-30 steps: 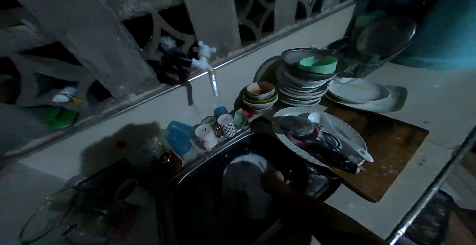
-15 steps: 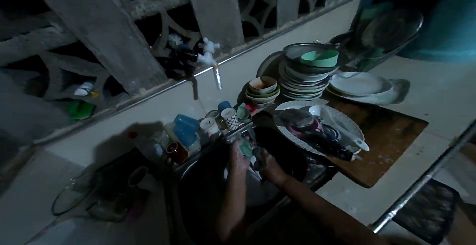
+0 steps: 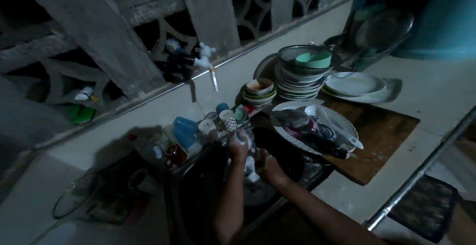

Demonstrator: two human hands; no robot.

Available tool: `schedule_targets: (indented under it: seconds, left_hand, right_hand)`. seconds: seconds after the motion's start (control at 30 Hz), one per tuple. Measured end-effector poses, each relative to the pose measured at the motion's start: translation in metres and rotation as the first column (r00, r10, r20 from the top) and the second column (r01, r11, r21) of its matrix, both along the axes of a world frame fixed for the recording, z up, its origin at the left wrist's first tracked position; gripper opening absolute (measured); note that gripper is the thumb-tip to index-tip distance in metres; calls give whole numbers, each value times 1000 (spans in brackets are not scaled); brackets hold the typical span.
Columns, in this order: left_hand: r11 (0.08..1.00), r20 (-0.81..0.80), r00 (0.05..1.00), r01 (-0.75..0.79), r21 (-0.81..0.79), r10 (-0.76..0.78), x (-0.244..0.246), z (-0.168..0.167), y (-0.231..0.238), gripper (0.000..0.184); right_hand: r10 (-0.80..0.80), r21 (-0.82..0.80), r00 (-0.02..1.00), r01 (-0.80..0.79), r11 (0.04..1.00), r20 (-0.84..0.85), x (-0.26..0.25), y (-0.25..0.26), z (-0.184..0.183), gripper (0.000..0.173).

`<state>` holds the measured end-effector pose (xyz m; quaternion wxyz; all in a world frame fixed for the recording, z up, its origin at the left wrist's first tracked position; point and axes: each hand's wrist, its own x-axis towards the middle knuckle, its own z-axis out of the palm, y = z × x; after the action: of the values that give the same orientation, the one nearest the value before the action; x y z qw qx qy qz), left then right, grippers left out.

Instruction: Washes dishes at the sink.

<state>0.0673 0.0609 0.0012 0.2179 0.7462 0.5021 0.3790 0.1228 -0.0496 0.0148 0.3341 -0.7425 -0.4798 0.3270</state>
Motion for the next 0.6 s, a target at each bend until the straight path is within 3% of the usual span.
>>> schedule_targets:
  seconds: [0.07,0.17,0.37,0.47,0.6]
  left_hand:
    - [999,139,989,-43,-30,47,5,-9,-3,40]
    - [975,144,988,-17,-220,50,10,-9,-10,46]
    - [994,-40,998,45,-99,-49,-4,-12,6,49]
    - [997,-36,997,60,-48,-62,-5,-14,4,49]
    - [984,-40,996,78,-159,-86,-1,-8,-4,53]
  right_hand:
    - [-6,-27,1000,7,1000,16,0,2,0,38]
    - [4,-41,1000,-3,999,28,-3,3,-4,40]
    - [38,-107,998,-33,994,52,2,-2,4,40]
    - [28,-118,999,-26,993,17,9,1,7,38]
    - [24,-138,1000,-24,990,2,6,3,10,41]
